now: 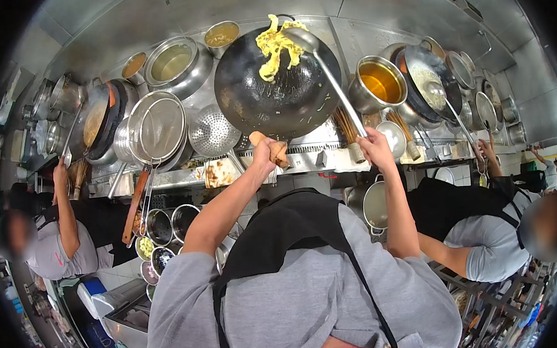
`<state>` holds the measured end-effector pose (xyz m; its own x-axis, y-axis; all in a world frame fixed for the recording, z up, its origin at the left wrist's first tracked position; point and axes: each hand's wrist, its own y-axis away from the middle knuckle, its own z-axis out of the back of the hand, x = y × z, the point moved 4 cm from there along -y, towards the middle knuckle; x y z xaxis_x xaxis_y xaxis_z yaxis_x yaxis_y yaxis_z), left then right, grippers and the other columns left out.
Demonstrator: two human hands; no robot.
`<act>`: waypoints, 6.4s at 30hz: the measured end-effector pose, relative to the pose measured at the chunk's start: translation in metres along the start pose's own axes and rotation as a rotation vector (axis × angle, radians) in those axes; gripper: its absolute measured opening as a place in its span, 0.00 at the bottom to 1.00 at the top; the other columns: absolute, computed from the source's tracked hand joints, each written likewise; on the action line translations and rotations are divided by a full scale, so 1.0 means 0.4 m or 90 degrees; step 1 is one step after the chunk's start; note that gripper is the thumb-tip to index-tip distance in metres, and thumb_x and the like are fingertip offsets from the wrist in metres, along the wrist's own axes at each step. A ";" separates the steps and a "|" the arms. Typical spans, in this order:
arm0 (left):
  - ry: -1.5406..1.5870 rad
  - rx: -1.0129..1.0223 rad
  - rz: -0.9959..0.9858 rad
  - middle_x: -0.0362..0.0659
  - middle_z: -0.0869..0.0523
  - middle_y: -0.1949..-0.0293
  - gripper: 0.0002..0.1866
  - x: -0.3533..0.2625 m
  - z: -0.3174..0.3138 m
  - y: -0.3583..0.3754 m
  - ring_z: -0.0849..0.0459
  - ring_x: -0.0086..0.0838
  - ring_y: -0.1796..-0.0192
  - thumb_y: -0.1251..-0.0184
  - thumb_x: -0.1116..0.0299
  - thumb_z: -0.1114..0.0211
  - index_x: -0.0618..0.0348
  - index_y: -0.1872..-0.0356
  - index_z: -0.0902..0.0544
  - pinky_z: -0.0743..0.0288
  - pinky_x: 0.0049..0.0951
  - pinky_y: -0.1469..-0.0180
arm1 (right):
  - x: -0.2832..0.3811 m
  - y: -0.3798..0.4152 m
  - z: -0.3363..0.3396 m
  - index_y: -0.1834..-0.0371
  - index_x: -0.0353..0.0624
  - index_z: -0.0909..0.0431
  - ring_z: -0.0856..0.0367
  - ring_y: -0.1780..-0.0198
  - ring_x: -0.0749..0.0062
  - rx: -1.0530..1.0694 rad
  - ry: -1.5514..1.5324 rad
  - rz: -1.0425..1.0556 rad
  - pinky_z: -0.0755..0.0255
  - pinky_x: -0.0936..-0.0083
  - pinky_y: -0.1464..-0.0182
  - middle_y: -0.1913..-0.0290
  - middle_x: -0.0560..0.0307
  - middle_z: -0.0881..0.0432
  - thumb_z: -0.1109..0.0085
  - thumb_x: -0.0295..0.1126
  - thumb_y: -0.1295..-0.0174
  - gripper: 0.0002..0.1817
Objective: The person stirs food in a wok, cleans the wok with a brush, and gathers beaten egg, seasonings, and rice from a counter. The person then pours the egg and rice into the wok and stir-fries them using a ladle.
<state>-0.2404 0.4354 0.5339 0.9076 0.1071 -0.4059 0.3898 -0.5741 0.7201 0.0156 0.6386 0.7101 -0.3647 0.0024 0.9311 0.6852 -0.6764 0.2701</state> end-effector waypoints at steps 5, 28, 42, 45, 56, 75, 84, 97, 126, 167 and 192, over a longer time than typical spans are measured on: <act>0.009 0.022 -0.082 0.50 0.16 0.62 0.09 -0.088 -0.135 -0.068 0.14 0.42 0.61 0.35 0.70 0.44 0.61 0.58 0.24 0.17 0.45 0.58 | 0.019 -0.085 -0.018 0.54 0.38 0.23 0.35 0.88 0.84 -0.036 -0.052 0.058 0.42 0.81 0.89 0.82 0.67 0.29 0.41 0.29 0.35 0.09; -0.101 0.291 0.070 0.55 0.16 0.47 0.21 -0.076 -0.007 0.227 0.14 0.41 0.50 0.25 0.59 0.43 0.58 0.37 0.32 0.16 0.42 0.49 | -0.105 -0.182 -0.303 0.44 0.37 0.30 0.15 0.70 0.44 0.000 0.483 0.012 0.23 0.50 0.67 0.68 0.37 0.17 0.45 0.37 0.31 0.18; -0.116 0.302 -0.238 0.43 0.21 0.39 0.26 -0.118 -0.151 0.277 0.22 0.30 0.38 0.23 0.49 0.42 0.53 0.33 0.29 0.23 0.37 0.39 | 0.165 -0.002 -0.326 0.64 0.47 0.36 0.30 0.57 0.86 0.055 -0.146 0.170 0.31 0.82 0.51 0.60 0.66 0.27 0.32 0.22 0.39 0.17; -0.062 0.326 -0.196 0.41 0.17 0.44 0.28 -0.061 -0.190 0.323 0.17 0.29 0.45 0.26 0.49 0.38 0.57 0.35 0.27 0.21 0.32 0.43 | 0.175 0.003 -0.353 0.61 0.46 0.33 0.28 0.61 0.88 0.148 -0.202 0.175 0.30 0.85 0.61 0.63 0.69 0.27 0.33 0.22 0.39 0.15; 0.052 0.218 0.072 0.54 0.17 0.54 0.21 -0.010 -0.045 0.249 0.15 0.40 0.57 0.25 0.54 0.46 0.60 0.42 0.29 0.17 0.37 0.58 | -0.167 -0.148 -0.179 0.48 0.36 0.26 0.21 0.74 0.72 0.089 0.357 0.038 0.28 0.72 0.76 0.70 0.56 0.21 0.39 0.30 0.36 0.16; 0.131 -0.401 -0.142 0.59 0.21 0.41 0.32 -0.106 -0.248 -0.108 0.17 0.46 0.46 0.40 0.64 0.32 0.75 0.39 0.31 0.22 0.48 0.43 | 0.232 0.107 0.035 0.42 0.36 0.22 0.13 0.59 0.47 0.116 0.554 0.082 0.24 0.58 0.56 0.63 0.37 0.15 0.39 0.32 0.39 0.22; 0.087 -0.042 0.032 0.52 0.16 0.67 0.14 -0.091 -0.274 0.054 0.12 0.45 0.69 0.44 0.71 0.44 0.68 0.57 0.28 0.16 0.51 0.66 | 0.301 0.128 0.002 0.43 0.39 0.24 0.16 0.55 0.40 0.126 0.653 0.077 0.25 0.49 0.51 0.61 0.38 0.14 0.42 0.33 0.38 0.20; -0.016 -0.070 -0.124 0.47 0.17 0.67 0.07 -0.097 -0.202 0.119 0.13 0.38 0.69 0.43 0.74 0.42 0.64 0.63 0.24 0.16 0.42 0.68 | 0.130 -0.025 -0.025 0.50 0.40 0.23 0.18 0.52 0.38 0.073 0.681 0.039 0.27 0.47 0.50 0.60 0.36 0.15 0.42 0.36 0.38 0.16; 0.027 -0.144 -0.053 0.53 0.14 0.56 0.13 -0.079 -0.191 -0.233 0.12 0.47 0.56 0.31 0.69 0.48 0.65 0.51 0.25 0.17 0.57 0.54 | 0.074 0.079 0.055 0.45 0.36 0.22 0.27 0.74 0.79 0.124 0.309 -0.021 0.32 0.74 0.71 0.74 0.57 0.21 0.39 0.29 0.38 0.18; 0.140 0.103 -0.143 0.48 0.14 0.54 0.23 0.237 0.191 0.447 0.14 0.31 0.60 0.29 0.61 0.37 0.54 0.36 0.29 0.16 0.33 0.59 | -0.945 -0.076 -0.291 0.28 0.28 0.39 0.37 0.28 0.41 0.364 0.618 0.182 0.44 0.55 0.25 0.33 0.29 0.30 0.43 0.48 0.33 0.39; 1.016 -0.763 -0.720 0.49 0.14 0.61 0.27 1.403 1.087 1.500 0.16 0.41 0.65 0.26 0.44 0.46 0.63 0.48 0.22 0.20 0.43 0.65 | -0.948 0.186 -0.585 0.55 0.44 0.23 0.27 0.71 0.76 0.737 0.409 -0.323 0.35 0.76 0.70 0.69 0.63 0.23 0.41 0.37 0.33 0.10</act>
<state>0.4351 -0.2017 0.4934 -0.5538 0.6125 -0.5640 -0.0071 0.6739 0.7388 0.0573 0.4148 0.3198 -0.7271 -0.4837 0.4872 0.4028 0.2741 0.8733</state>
